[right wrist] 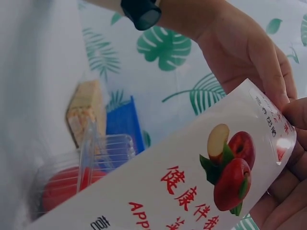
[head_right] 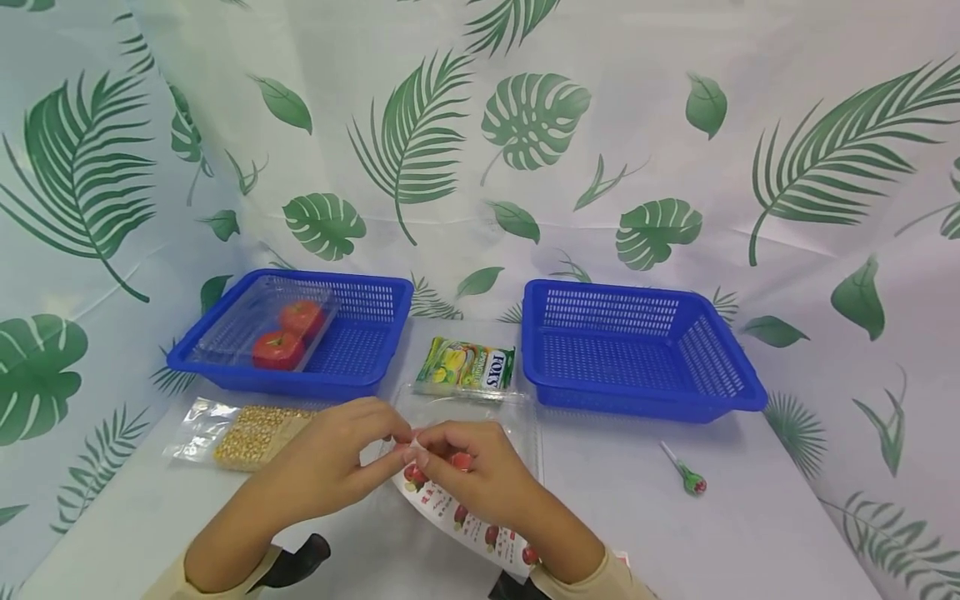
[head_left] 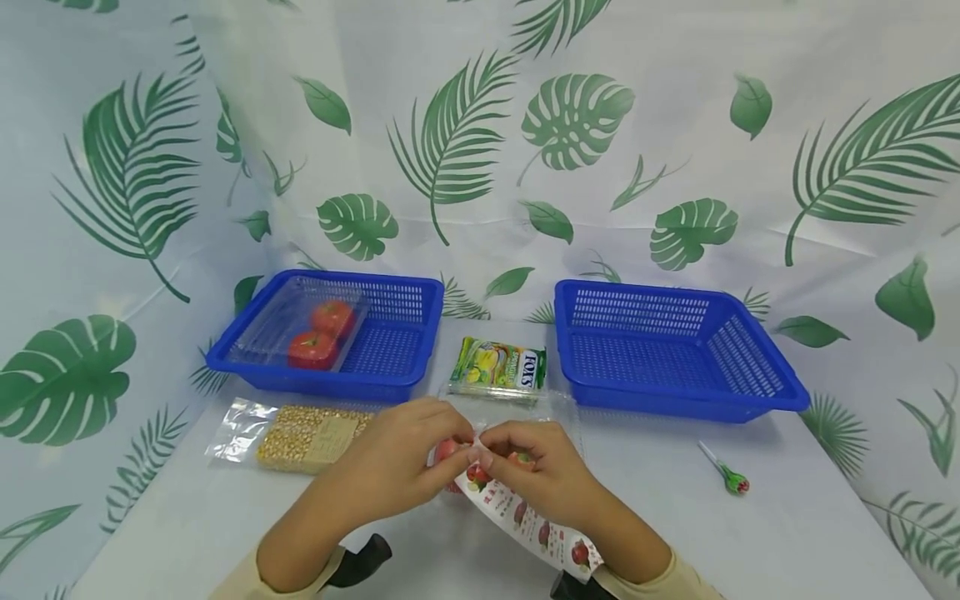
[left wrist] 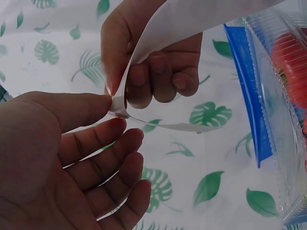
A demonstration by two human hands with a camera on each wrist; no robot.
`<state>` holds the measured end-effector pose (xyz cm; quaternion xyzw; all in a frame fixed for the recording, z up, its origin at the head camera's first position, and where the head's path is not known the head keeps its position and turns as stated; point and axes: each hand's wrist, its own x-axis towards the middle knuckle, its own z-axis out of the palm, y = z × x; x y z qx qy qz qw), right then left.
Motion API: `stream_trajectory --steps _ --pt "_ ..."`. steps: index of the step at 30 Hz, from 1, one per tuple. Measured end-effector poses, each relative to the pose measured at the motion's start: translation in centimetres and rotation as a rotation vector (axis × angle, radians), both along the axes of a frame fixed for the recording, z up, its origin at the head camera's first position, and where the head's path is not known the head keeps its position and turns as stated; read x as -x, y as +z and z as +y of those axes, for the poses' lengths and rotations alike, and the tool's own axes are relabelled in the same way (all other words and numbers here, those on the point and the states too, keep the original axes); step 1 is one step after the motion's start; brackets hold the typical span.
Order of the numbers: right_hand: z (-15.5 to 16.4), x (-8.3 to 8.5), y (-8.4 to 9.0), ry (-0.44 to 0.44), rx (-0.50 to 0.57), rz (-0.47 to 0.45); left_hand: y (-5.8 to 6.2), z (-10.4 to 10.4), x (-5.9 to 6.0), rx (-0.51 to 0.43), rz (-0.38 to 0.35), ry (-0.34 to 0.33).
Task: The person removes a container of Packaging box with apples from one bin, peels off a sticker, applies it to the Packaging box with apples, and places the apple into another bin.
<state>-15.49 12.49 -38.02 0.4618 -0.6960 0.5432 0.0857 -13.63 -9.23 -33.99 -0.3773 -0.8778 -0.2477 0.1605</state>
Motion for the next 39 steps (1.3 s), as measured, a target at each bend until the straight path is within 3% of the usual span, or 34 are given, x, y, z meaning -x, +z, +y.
stream_trajectory --steps 10,17,20,27,30,33,39 --pt "0.0 0.0 -0.3 -0.027 -0.020 0.010 0.5 -0.5 0.0 0.008 -0.039 -0.003" --pt "-0.2 0.0 -0.3 -0.017 -0.011 -0.016 1.1 -2.1 0.1 -0.009 -0.042 0.010" --pt "-0.3 0.0 -0.3 0.012 -0.012 -0.059 1.4 -2.9 0.2 -0.019 -0.032 0.010" --pt "-0.6 -0.3 -0.4 0.087 -0.070 -0.284 2.4 -4.4 -0.3 -0.034 -0.050 0.019" --pt "-1.0 -0.3 -0.8 0.098 -0.106 -0.365 2.8 -5.1 -0.6 -0.048 -0.065 0.038" --pt "-1.5 -0.5 -1.3 0.096 -0.171 -0.376 3.2 -5.9 -0.9 -0.083 -0.069 0.041" --pt "-3.2 -1.1 -1.9 0.107 -0.442 -0.227 3.9 -7.7 -1.3 -0.132 0.009 0.031"
